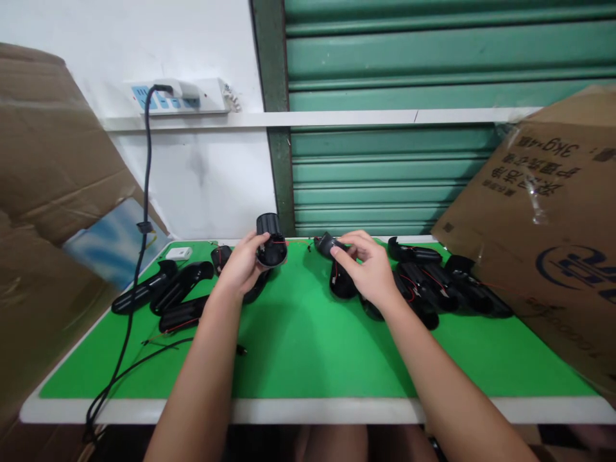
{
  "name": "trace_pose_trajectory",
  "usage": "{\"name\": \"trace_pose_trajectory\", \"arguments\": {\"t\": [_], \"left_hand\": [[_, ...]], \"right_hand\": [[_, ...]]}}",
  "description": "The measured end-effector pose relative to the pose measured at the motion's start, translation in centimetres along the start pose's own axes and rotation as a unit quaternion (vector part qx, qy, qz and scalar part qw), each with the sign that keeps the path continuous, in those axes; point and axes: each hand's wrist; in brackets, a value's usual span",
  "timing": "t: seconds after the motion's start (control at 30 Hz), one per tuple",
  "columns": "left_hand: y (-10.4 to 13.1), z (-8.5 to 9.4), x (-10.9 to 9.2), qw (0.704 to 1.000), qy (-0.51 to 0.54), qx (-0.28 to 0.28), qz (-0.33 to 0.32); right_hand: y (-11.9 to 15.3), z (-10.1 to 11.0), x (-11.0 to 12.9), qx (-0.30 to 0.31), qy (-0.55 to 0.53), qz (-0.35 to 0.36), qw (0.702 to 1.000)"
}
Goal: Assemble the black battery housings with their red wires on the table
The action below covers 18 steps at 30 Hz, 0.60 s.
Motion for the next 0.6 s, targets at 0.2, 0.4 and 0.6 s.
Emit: {"name": "trace_pose_trajectory", "arguments": {"t": [0.2,0.4,0.6], "left_hand": [[-0.2,-0.2,-0.6,0.988,0.099,-0.12,-0.003],[0.3,-0.7,-0.1,0.996,0.044,-0.046,0.06],[0.7,-2.5,2.7,0.988,-0.052,0.078,0.124]], "right_hand": [[0.0,0.2,0.4,-0.024,0.063,0.033,0.997],[0.2,0.4,0.9,-0.083,0.122,0.113,0.983],[1.3,-0.5,1.1,0.0,0.083,0.209,0.974]]}}
Point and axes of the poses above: each hand's wrist, its own y-axis away from the middle knuckle, its own z-axis out of the back of the hand, x = y × z, and after that the axes turned 11 degrees about -x, right-handed
